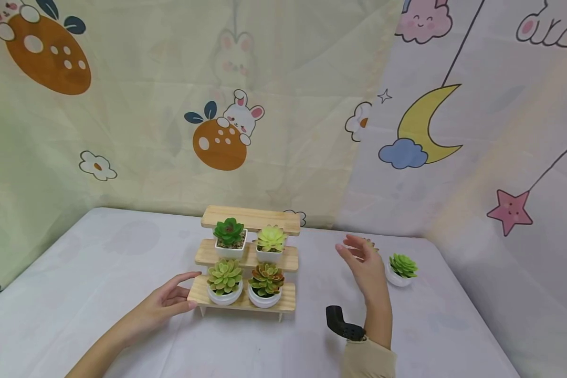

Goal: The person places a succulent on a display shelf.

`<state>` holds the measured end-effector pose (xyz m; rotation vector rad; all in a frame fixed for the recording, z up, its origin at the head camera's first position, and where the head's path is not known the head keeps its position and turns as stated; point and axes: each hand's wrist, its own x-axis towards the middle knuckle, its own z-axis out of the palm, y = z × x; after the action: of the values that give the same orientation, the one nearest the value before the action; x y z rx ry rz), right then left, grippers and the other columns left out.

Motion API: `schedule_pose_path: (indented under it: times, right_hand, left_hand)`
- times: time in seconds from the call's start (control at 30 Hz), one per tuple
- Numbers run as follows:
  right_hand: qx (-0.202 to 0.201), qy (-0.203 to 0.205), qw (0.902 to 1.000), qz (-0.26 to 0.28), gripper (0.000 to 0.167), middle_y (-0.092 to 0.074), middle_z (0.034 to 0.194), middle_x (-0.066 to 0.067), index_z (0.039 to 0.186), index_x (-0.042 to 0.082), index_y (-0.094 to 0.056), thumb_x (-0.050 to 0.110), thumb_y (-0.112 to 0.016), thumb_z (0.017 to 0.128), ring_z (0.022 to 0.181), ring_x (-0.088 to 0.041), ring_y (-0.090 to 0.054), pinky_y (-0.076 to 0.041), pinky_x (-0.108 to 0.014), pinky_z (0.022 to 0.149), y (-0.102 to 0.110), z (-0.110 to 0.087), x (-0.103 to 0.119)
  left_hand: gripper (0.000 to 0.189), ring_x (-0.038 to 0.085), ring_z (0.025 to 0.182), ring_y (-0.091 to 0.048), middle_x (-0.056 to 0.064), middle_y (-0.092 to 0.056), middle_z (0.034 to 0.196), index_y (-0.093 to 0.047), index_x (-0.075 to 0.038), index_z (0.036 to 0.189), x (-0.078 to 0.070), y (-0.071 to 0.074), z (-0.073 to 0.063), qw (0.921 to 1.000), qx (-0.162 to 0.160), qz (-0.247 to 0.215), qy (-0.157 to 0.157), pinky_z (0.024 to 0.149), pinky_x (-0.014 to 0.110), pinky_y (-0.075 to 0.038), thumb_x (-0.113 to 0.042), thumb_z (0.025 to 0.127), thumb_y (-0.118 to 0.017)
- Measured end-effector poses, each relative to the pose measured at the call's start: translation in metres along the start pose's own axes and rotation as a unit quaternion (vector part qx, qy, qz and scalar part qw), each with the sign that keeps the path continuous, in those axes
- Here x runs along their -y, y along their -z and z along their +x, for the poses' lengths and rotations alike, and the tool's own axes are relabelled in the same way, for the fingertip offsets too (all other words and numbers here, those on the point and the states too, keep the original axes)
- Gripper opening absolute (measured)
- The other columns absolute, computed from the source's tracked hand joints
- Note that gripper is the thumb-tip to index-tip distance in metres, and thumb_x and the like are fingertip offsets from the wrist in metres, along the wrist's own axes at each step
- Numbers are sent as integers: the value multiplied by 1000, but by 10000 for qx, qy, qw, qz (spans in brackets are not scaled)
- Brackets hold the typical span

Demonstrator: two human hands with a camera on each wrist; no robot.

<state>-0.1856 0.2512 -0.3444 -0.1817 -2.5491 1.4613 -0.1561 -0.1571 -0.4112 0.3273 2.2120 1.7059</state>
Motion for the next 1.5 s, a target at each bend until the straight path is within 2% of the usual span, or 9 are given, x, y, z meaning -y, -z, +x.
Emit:
schedule_pose_path:
  times: [0.13, 0.23, 0.37, 0.53, 0.67, 0.87, 0.97, 1.3, 1.5]
  right_hand:
    - [-466, -698, 9964, 140, 64, -44, 137, -11, 139, 10, -39, 44, -59, 89, 116, -15, -43, -38, -29, 88, 5, 2, -10]
    - [-605, -965, 9933, 180, 71, -36, 143, -16, 143, 8, -31, 42, -60, 88, 126, -29, -36, -36, -39, 94, 5, 3, -19]
    - [-711, -1241, 9895, 219, 81, -27, 148, -21, 147, 7, -20, 41, -62, 87, 131, -36, -30, -34, -49, 100, 2, 5, -30]
    - [-879, -1500, 9843, 289, 86, -21, 148, -28, 148, 2, -11, 36, -62, 88, 131, -43, -27, -31, -53, 103, 0, 10, -44]
    - [-871, -1578, 9827, 424, 86, -20, 146, -31, 148, 0, -7, 28, -62, 87, 131, -45, -27, -30, -54, 104, -2, 14, -54]
    - [-640, -1810, 9775, 875, 92, -16, 148, -31, 148, 2, 0, 27, -64, 87, 134, -45, -23, -24, -52, 108, -6, 19, -62]
    - [-667, -1874, 9735, 1128, 94, -12, 149, -31, 148, 2, 2, 26, -64, 86, 135, -45, -20, -21, -51, 110, -8, 20, -64]
    - [-1081, -1927, 9635, 1515, 93, -12, 152, -25, 148, 1, -3, 21, -68, 84, 138, -41, -18, -20, -49, 112, -12, 19, -72]
    - [-1048, -1873, 9654, 1484, 86, -13, 153, -23, 148, 1, -9, 17, -65, 85, 141, -38, -13, -20, -46, 112, -10, 23, -76]
  left_hand:
    - [67, 20, 99, -59, 15, -58, 112, -32, -18, 143, 1, 0, 0, 10000, -11, 9, -3, 81, 26, -48, -27, 87, -66]
    - [67, 20, 99, -60, 15, -59, 112, -32, -18, 143, 1, 1, 0, 10000, -9, 18, -36, 81, 25, -48, -26, 87, -66]
    - [66, 20, 99, -60, 15, -59, 111, -32, -18, 143, 1, 1, 0, 10000, 1, -2, -72, 80, 24, -48, -25, 87, -66]
    - [67, 20, 99, -60, 15, -59, 111, -32, -18, 143, 1, 0, 0, 10000, 7, -8, -30, 81, 25, -48, -26, 87, -66]
    - [67, 19, 99, -60, 15, -58, 111, -32, -18, 143, 1, 0, 1, 10000, 11, -17, 10, 82, 27, -48, -27, 87, -66]
    - [67, 20, 100, -60, 15, -58, 112, -32, -18, 143, 1, 0, 0, 10000, 27, -52, -29, 82, 26, -48, -26, 86, -67]
    - [67, 20, 99, -59, 15, -58, 111, -32, -17, 143, 1, 0, 0, 10000, 29, -29, -48, 82, 26, -48, -26, 87, -66]
    - [67, 21, 100, -59, 13, -59, 112, -33, -20, 143, 3, 0, 1, 9999, 13, 96, 59, 82, 26, -48, -29, 86, -67]
    - [66, 20, 100, -59, 14, -59, 112, -31, -18, 144, 0, 1, 0, 9999, 46, 70, -61, 81, 26, -48, -26, 88, -65]
